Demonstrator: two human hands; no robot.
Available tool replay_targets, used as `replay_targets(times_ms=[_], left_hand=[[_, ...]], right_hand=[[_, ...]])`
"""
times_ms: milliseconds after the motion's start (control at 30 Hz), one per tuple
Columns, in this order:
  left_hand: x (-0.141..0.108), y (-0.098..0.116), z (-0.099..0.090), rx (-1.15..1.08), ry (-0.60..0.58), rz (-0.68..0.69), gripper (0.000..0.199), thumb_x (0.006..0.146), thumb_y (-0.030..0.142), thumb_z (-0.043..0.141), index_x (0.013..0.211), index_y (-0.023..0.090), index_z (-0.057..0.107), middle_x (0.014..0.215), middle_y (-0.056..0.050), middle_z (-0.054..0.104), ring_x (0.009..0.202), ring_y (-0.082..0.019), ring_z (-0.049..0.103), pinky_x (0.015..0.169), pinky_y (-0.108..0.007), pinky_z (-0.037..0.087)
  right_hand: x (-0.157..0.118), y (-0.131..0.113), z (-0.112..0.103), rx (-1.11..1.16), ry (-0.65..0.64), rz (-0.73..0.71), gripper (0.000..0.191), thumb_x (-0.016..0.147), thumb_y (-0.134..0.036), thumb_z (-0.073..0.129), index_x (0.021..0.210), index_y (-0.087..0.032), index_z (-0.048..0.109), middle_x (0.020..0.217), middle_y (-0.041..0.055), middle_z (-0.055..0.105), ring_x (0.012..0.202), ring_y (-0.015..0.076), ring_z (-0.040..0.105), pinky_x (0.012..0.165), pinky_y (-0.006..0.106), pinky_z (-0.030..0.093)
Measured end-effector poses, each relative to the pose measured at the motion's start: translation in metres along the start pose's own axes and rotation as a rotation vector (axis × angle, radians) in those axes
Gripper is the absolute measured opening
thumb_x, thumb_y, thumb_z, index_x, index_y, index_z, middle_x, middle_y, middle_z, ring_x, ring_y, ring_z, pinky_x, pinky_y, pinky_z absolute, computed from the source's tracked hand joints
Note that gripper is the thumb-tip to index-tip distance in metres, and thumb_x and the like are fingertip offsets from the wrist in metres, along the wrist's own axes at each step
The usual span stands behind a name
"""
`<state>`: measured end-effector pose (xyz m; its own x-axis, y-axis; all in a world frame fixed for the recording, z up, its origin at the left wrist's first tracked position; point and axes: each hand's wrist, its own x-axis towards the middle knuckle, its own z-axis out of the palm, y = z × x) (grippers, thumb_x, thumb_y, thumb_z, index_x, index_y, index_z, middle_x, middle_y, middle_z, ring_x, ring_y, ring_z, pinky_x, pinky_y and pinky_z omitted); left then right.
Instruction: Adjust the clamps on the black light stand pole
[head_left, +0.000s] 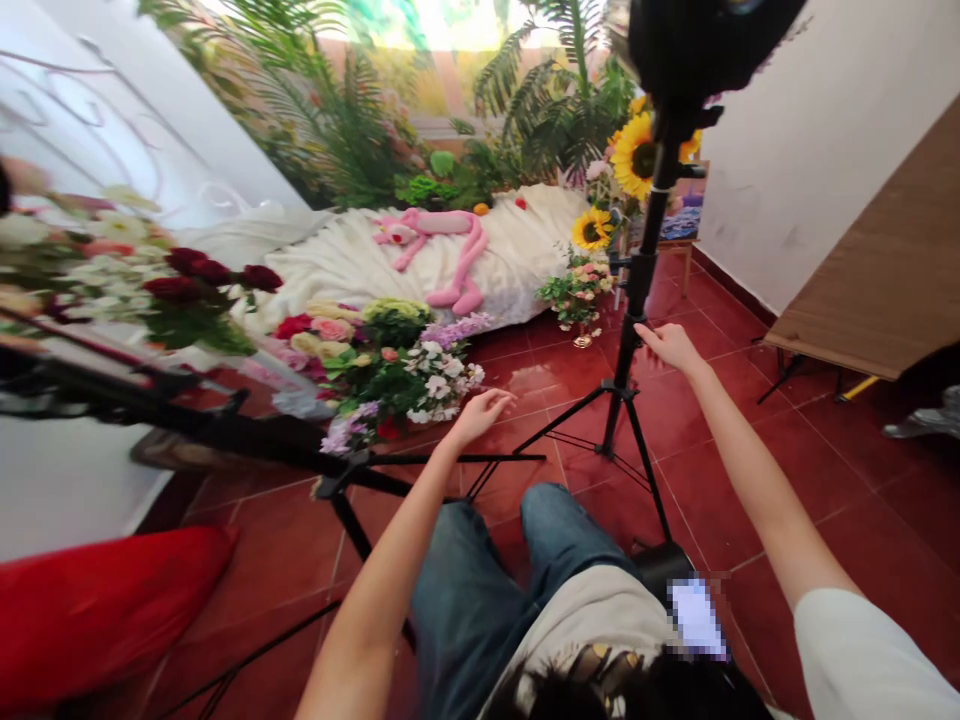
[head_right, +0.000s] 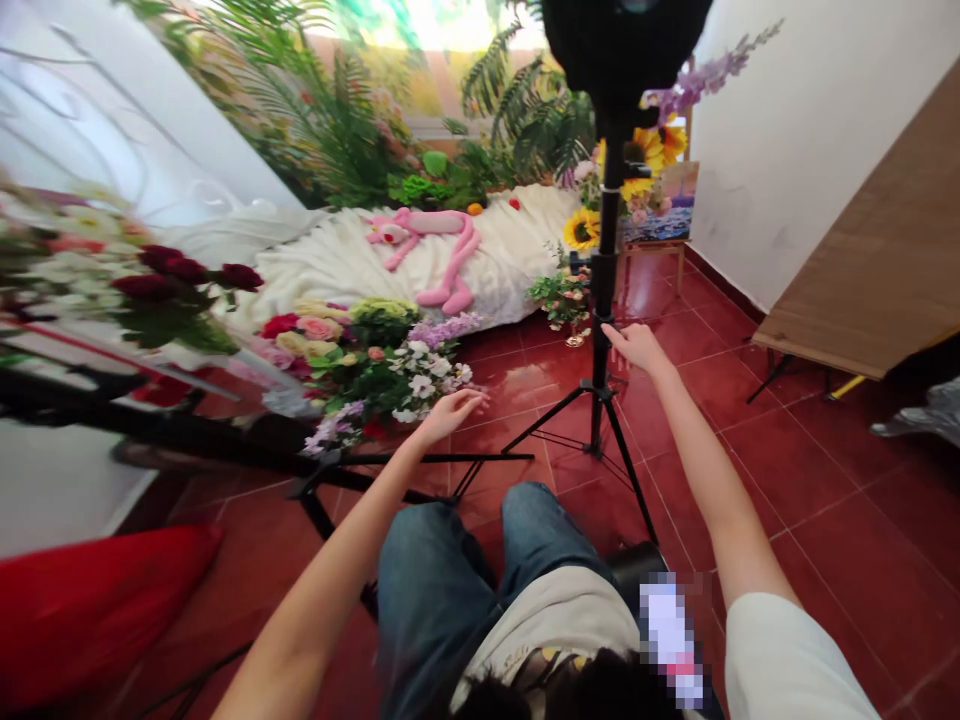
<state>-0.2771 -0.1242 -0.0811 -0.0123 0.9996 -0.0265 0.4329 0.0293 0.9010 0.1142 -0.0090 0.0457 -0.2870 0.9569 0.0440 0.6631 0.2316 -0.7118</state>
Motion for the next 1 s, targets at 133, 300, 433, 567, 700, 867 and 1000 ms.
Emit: replay_targets(times_ms=[133,300,433,567,700,867,1000], left_hand=[[-0.065,-0.03,-0.083,-0.036,0.287,-0.134,0.048,0.075,0.06,0.064,0.092,0.016,0.068,0.085,-0.007,0.074,0.072,-0.017,0.069,0.078,-0.033,0.057],[-0.142,-0.03,-0.164,-0.056,0.604,-0.175,0.039,0.078,0.05,0.063,0.094,0.015,0.068,0.086,-0.007,0.073,0.071,-0.015,0.067,0.073,-0.031,0.057],[-0.178,-0.024,-0.203,-0.058,0.748,-0.166,0.031,0.082,0.042,0.061,0.095,0.014,0.067,0.089,-0.007,0.072,0.072,-0.014,0.066,0.071,-0.028,0.056],[-0.188,-0.02,-0.221,0.015,1.042,-0.166,0.033,0.084,0.038,0.062,0.108,0.015,0.06,0.097,-0.009,0.07,0.069,-0.012,0.063,0.069,-0.027,0.054],[-0.177,-0.011,-0.223,0.112,1.145,-0.122,0.043,0.086,0.043,0.065,0.12,0.018,0.054,0.113,-0.012,0.069,0.088,-0.016,0.068,0.083,-0.031,0.055],[-0.151,0.005,-0.22,0.212,1.118,-0.14,0.049,0.091,0.056,0.056,0.123,0.019,0.052,0.123,-0.016,0.067,0.115,-0.026,0.066,0.1,-0.039,0.051],[-0.139,0.009,-0.22,0.29,1.082,-0.34,0.057,0.097,0.056,0.043,0.134,0.013,0.046,0.131,-0.025,0.062,0.122,-0.035,0.064,0.103,-0.045,0.048]], right_hand=[[-0.006,0.007,0.029,-0.122,0.468,-0.016,0.07,0.094,-0.065,0.041,0.04,-0.022,0.05,0.038,0.006,0.051,0.054,0.0189,0.062,0.065,0.029,0.044],[-0.009,0.002,0.087,0.121,0.743,0.137,0.072,0.094,-0.07,0.027,0.044,-0.023,0.05,0.038,0.0055,0.049,0.047,0.0201,0.056,0.062,0.032,0.044],[-0.006,-0.022,0.146,0.167,0.594,0.037,0.067,0.091,-0.069,0.033,0.047,-0.022,0.05,0.041,0.0042,0.051,0.045,0.0184,0.052,0.064,0.032,0.044],[-0.003,-0.069,0.207,0.162,0.315,-0.072,0.062,0.09,-0.066,0.036,0.05,-0.021,0.053,0.041,0.0037,0.053,0.046,0.0179,0.053,0.064,0.03,0.043],[0.0,-0.134,0.266,0.127,0.093,-0.258,0.062,0.09,-0.065,0.035,0.049,-0.021,0.051,0.046,0.0047,0.057,0.051,0.0176,0.055,0.061,0.029,0.038],[0.004,-0.225,0.327,0.125,-0.211,-0.426,0.058,0.092,-0.057,0.039,0.05,-0.02,0.055,0.047,0.0029,0.057,0.054,0.0165,0.057,0.061,0.026,0.038],[0.006,-0.296,0.361,0.12,-0.379,-0.493,0.053,0.096,-0.052,0.043,0.058,-0.019,0.062,0.05,-0.0003,0.058,0.053,0.0138,0.055,0.06,0.024,0.039]])
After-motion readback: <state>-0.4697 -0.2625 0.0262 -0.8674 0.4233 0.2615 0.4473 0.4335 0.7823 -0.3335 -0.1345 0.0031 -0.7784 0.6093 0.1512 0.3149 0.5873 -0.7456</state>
